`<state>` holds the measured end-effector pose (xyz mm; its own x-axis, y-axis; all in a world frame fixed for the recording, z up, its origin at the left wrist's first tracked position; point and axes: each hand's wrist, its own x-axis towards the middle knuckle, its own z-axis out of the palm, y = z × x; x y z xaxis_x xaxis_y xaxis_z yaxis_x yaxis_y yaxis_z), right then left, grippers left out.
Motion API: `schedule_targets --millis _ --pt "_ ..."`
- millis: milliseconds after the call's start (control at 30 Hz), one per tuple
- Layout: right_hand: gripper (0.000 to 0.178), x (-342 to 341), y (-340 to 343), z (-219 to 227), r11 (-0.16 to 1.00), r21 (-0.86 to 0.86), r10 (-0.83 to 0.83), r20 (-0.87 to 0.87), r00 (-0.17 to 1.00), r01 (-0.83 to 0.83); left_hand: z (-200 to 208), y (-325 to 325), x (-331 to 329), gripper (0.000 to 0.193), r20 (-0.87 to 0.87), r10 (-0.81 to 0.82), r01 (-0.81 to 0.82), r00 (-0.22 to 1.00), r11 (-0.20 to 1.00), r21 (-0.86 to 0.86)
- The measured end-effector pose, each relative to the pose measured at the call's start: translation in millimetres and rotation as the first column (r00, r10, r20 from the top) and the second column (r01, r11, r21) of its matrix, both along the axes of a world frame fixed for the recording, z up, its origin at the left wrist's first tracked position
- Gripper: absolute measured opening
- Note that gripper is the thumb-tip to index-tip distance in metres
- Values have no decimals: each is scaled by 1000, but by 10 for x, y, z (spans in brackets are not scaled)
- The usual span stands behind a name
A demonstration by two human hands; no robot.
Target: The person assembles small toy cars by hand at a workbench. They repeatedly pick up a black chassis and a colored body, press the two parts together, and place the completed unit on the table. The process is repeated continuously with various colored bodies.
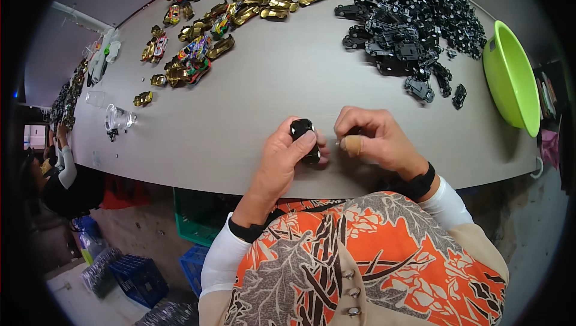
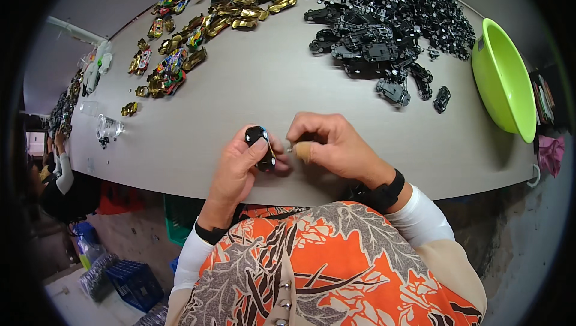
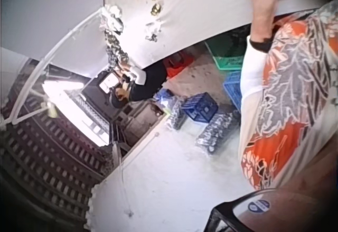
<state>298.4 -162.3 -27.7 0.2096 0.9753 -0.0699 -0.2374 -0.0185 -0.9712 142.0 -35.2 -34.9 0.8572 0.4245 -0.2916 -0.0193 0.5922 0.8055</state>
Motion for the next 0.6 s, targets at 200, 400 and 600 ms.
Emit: schedule_targets --millis 200,400,600 --pt "7 45 -11 79 1000 -7 24 -85 996 -25 105 0 -42 16 -123 -189 203 974 973 111" --pt "8 -7 13 94 996 15 87 -59 995 -86 86 -38 -73 17 -148 -258 279 955 949 144" --pt "6 -67 6 117 984 -119 141 83 987 -130 144 -44 -119 12 -266 -297 374 917 872 315"
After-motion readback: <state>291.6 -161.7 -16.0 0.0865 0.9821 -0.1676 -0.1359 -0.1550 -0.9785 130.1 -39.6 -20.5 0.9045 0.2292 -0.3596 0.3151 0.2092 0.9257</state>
